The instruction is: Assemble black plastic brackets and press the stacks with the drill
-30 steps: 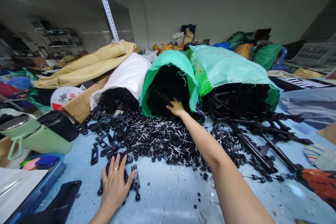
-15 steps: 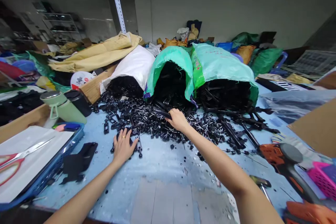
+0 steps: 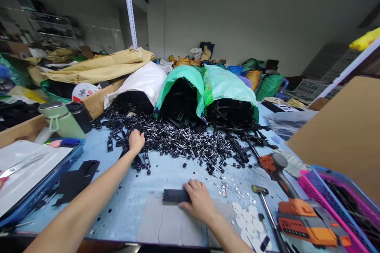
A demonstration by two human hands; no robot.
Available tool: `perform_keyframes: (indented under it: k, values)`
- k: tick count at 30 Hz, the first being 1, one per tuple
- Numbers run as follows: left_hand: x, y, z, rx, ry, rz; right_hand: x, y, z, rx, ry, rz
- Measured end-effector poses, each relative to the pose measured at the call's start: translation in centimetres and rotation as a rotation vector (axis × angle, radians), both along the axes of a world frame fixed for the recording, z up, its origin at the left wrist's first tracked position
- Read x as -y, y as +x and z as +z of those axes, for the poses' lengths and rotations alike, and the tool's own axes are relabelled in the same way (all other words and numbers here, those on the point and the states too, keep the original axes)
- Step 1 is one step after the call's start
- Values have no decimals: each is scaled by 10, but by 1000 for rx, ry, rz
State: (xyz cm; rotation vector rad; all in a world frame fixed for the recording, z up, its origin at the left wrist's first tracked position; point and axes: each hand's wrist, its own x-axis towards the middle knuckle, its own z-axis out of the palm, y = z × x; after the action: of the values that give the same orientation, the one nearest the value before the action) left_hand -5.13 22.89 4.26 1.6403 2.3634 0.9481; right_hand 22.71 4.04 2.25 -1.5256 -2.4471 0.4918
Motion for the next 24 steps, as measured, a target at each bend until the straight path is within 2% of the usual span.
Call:
perform_keyframes:
  k: [3, 5, 6, 8, 10, 12, 15, 19, 21, 24]
  values:
    - [36, 17, 2, 31, 83, -101, 4, -10, -4, -64, 33, 105]
    - [74, 31, -2, 89, 84, -198, 1, -22, -5, -243, -16, 82]
    - [95, 39, -4, 144, 66, -265, -2, -28, -5, -376, -72, 21]
    - [137, 54, -10, 447, -12, -465, -5, -40, -4, -685, -252, -136]
    - [173, 67, -12, 692, -71, -546, -5, -49, -2, -954, -444, -222]
    - [198, 76, -10, 787, -91, -569, 0, -53, 2, -1102, -548, -215]
    - [213, 79, -4, 690, -44, -608, 9, -46, 6, -1100, -532, -141]
    - [220, 81, 1, 509, 6, -644, 16, -27, 12, -889, -389, -28]
    - [226, 89, 0, 504, 31, -611, 20, -24, 13, -819, -325, 6]
    - [235, 104, 0, 560, 160, -485, 29, -29, 12, -848, -267, -24]
